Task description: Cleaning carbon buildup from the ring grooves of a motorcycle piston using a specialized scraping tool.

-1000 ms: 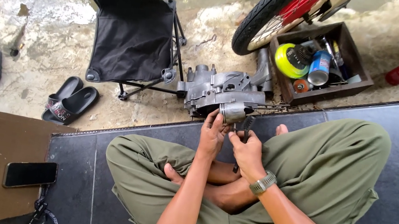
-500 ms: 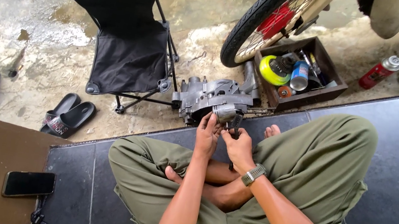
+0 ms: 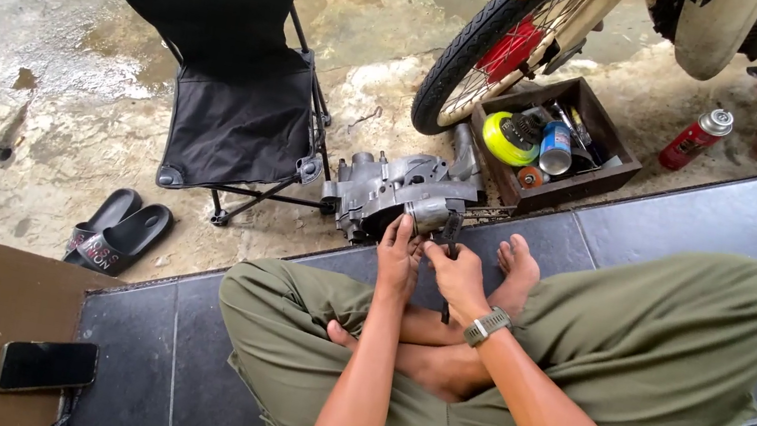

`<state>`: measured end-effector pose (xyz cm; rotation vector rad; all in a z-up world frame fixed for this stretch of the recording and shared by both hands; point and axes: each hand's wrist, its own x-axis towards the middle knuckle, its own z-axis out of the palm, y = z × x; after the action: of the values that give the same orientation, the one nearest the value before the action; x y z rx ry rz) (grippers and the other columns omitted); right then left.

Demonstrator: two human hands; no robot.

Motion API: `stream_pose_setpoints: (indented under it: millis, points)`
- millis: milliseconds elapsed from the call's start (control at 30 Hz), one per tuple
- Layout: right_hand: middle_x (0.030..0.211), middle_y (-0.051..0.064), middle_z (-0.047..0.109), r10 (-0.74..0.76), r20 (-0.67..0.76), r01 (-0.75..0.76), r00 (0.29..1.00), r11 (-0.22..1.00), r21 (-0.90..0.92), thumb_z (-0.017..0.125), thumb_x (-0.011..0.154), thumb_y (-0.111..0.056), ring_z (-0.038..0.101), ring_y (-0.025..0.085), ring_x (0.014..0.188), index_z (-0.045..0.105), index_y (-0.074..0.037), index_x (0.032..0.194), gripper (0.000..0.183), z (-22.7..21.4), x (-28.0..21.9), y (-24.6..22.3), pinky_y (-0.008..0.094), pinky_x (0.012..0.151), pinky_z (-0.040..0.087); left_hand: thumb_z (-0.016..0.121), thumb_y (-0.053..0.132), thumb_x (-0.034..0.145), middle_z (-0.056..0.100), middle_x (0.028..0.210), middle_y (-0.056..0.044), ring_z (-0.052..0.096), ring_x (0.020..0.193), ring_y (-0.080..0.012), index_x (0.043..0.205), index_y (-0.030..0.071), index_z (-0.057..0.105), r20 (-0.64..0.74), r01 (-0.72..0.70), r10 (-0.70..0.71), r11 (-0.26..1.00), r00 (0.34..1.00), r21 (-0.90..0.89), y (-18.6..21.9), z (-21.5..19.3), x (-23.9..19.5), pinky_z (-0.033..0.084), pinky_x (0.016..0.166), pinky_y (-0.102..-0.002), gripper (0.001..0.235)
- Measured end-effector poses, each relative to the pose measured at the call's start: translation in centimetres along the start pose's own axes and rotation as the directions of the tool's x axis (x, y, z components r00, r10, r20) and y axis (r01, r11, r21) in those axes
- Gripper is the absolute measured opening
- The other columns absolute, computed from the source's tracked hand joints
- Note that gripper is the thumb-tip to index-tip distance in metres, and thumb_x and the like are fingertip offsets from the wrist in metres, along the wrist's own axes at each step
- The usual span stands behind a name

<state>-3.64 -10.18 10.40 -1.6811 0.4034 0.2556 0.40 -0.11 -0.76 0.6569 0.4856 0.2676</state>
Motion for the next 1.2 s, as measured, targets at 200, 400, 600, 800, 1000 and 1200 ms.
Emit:
stream_pose_setpoints:
  millis: [200,400,600,800,1000,1200]
  points:
    - [0.048,0.002,0.048,0.005,0.058,-0.013,0.998,0.991,0.136,0.064,0.095,-0.023,0.04,0.006,0.042,0.065,-0.006,0.076,0.026,-0.7,-2.0,-1.7,0.019,0.042,0.032,0.078,0.028,0.095,0.069,0.101,-0.017,0.074,0.086,-0.0314,0.123,0.008,0.066,0.003,0.02,-0.02,1.0,1.0,-0.023,0.3,0.5,-1.5,0.066,0.081,-0.04,0.037]
    - [0.058,0.006,0.058,0.008,0.037,-0.014,0.999,0.985,0.169,0.081,0.085,-0.02,0.051,0.008,0.044,0.065,-0.002,0.091,0.025,-0.5,-1.8,-0.9,0.019,0.038,0.038,0.079,0.027,0.094,0.07,0.101,-0.014,0.074,0.085,-0.0282,0.124,0.008,0.067,0.002,0.014,-0.014,1.0,1.0,0.004,0.7,0.8,-2.0,0.065,0.08,-0.035,0.038]
    - [0.057,0.008,0.059,0.075,0.051,-0.082,0.996,0.985,0.152,0.071,0.093,-0.017,0.046,0.007,0.04,0.069,0.002,0.085,0.021,-0.5,-2.3,-2.4,0.02,0.033,0.035,0.079,0.028,0.094,0.069,0.1,-0.012,0.074,0.085,-0.0256,0.123,0.009,0.067,-0.015,0.025,-0.025,1.0,1.0,-0.003,-0.4,-0.5,-1.0,0.064,0.08,-0.034,0.038]
    - [0.068,0.013,0.066,0.13,0.109,-0.152,0.986,0.961,0.231,0.07,0.095,-0.019,0.045,0.008,0.038,0.064,0.003,0.094,0.023,-0.3,-2.2,-2.0,0.022,0.032,0.033,0.077,0.026,0.095,0.071,0.102,-0.011,0.075,0.089,-0.0259,0.123,0.009,0.068,0.012,0.031,-0.031,1.0,0.999,0.0,2.2,1.0,-3.0,0.064,0.08,-0.033,0.034]
    - [0.057,0.006,0.054,0.101,0.09,-0.12,0.991,0.962,0.244,0.077,0.089,-0.012,0.044,0.007,0.037,0.063,0.002,0.091,0.02,-0.3,-1.4,-0.1,0.02,0.032,0.032,0.076,0.026,0.096,0.071,0.103,-0.01,0.075,0.088,-0.0246,0.125,0.008,0.066,0.04,0.03,-0.03,0.999,0.999,0.02,3.1,1.6,-3.7,0.064,0.079,-0.032,0.036]
    - [0.059,0.012,0.059,0.119,0.125,-0.149,0.985,0.952,0.266,0.068,0.095,-0.009,0.042,0.008,0.036,0.066,0.005,0.089,0.015,-0.6,-2.0,-2.1,0.021,0.031,0.03,0.072,0.024,0.098,0.071,0.102,-0.009,0.074,0.088,-0.0216,0.126,0.008,0.064,0.062,0.044,-0.046,0.999,0.997,0.031,4.4,2.8,-5.0,0.064,0.079,-0.028,0.034]
